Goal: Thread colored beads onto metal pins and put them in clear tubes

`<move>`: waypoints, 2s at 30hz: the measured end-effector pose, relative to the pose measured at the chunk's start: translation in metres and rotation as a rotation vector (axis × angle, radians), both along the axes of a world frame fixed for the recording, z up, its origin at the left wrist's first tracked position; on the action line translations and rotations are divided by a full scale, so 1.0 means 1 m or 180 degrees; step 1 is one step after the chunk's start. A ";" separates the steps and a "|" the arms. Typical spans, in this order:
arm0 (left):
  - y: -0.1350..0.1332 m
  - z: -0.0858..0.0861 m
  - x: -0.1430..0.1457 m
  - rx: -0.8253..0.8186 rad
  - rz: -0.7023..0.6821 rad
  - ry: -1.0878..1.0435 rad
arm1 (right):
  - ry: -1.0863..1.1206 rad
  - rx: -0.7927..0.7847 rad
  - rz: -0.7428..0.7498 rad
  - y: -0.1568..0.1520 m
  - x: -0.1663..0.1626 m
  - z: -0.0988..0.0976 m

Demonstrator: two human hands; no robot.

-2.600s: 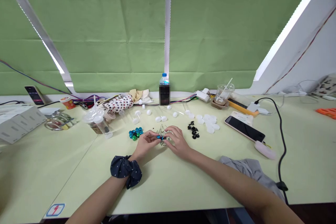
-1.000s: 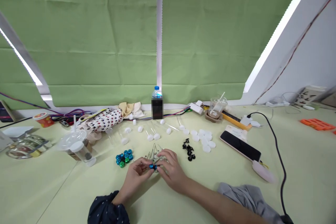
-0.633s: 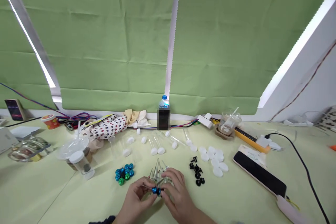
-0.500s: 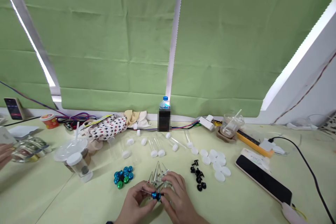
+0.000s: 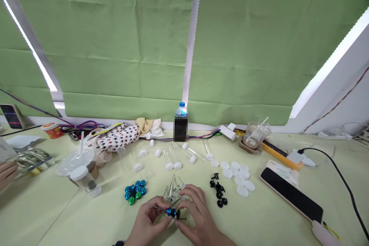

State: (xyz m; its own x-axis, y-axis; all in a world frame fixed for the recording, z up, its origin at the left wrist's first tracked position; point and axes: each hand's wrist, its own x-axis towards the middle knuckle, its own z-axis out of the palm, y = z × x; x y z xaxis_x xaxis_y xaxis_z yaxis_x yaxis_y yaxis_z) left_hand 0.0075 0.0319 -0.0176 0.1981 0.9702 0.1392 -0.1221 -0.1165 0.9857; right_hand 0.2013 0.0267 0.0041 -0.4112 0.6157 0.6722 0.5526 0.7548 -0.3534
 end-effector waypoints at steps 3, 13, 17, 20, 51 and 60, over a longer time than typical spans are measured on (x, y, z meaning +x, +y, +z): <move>0.000 0.001 0.001 -0.0004 0.0009 -0.0025 | 0.0015 0.0016 -0.0013 -0.001 0.000 0.000; -0.002 0.001 0.000 0.0048 -0.0032 -0.0001 | -0.0133 -0.0057 -0.0055 -0.005 -0.002 0.006; -0.003 0.003 0.000 0.0060 -0.0082 0.0019 | -0.0164 -0.0117 -0.0011 -0.005 -0.002 0.007; -0.003 0.004 0.000 0.0078 -0.0049 0.0015 | -0.0145 -0.0163 0.0011 -0.004 -0.001 0.004; -0.005 0.010 0.007 0.0004 -0.0162 -0.0294 | -0.0259 0.0150 -0.0084 -0.004 0.001 -0.004; -0.007 0.007 0.006 0.0018 -0.0175 -0.0282 | -0.0248 0.0206 -0.0105 -0.003 -0.002 -0.014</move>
State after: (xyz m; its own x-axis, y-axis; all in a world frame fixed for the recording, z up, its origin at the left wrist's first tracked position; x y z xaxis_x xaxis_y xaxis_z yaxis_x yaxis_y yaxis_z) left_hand 0.0133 0.0253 -0.0102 0.2376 0.9574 0.1639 -0.2152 -0.1127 0.9701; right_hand 0.1991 0.0233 -0.0098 -0.4441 0.5860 0.6778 0.6014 0.7557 -0.2593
